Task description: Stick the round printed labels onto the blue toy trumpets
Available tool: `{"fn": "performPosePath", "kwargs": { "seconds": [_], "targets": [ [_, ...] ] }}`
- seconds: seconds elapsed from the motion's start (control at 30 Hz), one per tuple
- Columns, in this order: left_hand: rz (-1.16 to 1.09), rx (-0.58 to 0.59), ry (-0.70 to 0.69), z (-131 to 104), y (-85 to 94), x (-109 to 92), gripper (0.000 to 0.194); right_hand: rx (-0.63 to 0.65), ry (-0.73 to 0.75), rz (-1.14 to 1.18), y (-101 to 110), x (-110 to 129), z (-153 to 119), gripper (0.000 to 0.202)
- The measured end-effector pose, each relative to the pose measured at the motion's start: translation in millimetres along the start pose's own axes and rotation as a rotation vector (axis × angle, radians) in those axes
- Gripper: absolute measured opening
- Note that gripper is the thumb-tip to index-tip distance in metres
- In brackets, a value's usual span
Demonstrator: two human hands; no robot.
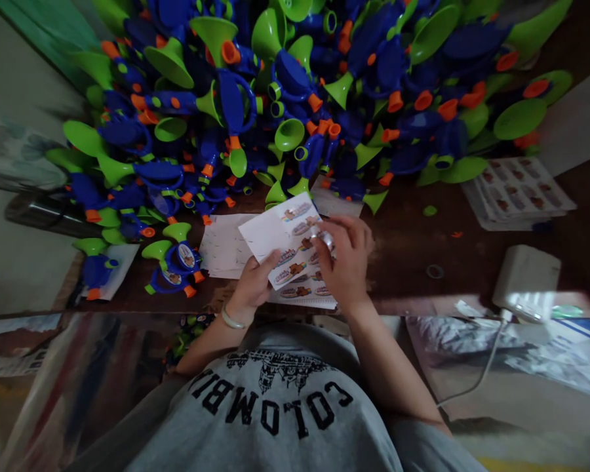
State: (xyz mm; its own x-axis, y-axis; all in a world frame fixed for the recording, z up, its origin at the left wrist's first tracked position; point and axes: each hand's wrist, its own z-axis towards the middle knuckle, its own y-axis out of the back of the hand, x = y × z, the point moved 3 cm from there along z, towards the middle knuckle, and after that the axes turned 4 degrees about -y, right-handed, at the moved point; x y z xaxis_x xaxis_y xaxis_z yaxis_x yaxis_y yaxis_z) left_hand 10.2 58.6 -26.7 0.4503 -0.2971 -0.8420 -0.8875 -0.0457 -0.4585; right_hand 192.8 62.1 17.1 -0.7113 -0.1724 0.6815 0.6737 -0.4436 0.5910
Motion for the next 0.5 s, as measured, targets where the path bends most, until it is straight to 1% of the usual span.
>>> {"fn": "performPosePath", "kwargs": {
  "seconds": [0.07, 0.13, 0.27, 0.33, 0.43, 0.5],
  "targets": [
    [-0.003, -0.04, -0.04, -1, -1.1, -1, 0.067, 0.093, 0.059, -0.056, 0, 4, -9, 0.025],
    [0.017, -0.037, -0.058, -3, -1.2, 0, 0.065, 0.12, 0.101, -0.027, -4, 3, -16, 0.025],
    [0.079, -0.016, -0.087, -9, -0.5, 3, 0.054, 0.046, 0.173, 0.064, -11, -1, -22, 0.018],
    [0.069, -0.023, -0.087, -11, -1.6, 4, 0.051, 0.007, 0.206, 0.074, -13, 0, -24, 0.015],
    [0.022, -0.05, -0.087, -14, -5.9, 4, 0.053, -0.127, 0.246, -0.014, -12, 6, -29, 0.006],
    [-0.01, -0.083, -0.093, -15, -9.0, 4, 0.055, -0.225, 0.294, -0.079, -12, 10, -33, 0.01]
  ]
}}
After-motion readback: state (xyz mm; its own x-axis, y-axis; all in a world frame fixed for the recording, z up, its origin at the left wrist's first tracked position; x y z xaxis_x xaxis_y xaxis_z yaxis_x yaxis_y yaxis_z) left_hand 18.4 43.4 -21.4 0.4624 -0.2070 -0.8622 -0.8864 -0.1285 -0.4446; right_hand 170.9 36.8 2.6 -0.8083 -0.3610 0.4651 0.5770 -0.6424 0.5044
